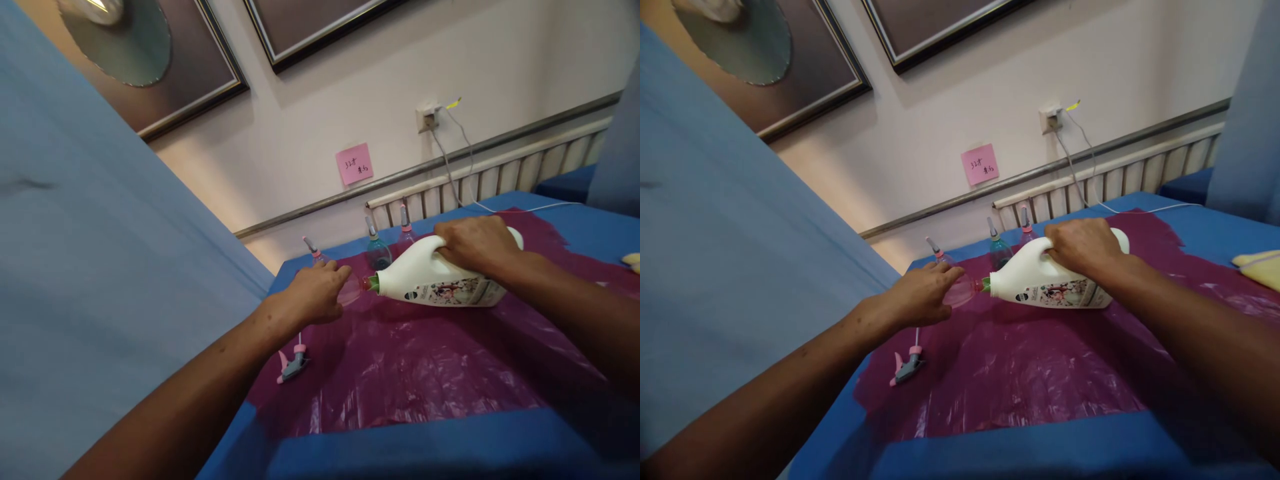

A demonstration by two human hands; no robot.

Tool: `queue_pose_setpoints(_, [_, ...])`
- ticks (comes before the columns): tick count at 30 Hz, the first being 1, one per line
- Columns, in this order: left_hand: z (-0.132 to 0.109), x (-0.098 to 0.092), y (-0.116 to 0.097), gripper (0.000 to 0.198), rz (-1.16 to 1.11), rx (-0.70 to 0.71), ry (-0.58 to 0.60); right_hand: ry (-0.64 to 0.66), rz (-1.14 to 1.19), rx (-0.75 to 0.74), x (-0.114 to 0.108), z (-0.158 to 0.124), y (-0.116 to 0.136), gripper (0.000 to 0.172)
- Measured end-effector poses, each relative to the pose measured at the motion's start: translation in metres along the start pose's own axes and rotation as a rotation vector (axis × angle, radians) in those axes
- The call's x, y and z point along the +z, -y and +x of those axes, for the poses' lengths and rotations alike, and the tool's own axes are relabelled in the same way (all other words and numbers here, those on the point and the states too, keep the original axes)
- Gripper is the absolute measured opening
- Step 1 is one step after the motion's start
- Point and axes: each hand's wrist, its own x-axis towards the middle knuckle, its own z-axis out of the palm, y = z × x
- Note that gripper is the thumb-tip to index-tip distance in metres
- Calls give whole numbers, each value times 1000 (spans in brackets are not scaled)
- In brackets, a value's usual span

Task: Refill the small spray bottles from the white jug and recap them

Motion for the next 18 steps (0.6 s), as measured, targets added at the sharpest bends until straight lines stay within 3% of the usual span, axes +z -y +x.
queue_pose_setpoints(18, [0, -11, -3, 62, 47, 9, 14, 22, -5, 8, -4, -3, 2, 37])
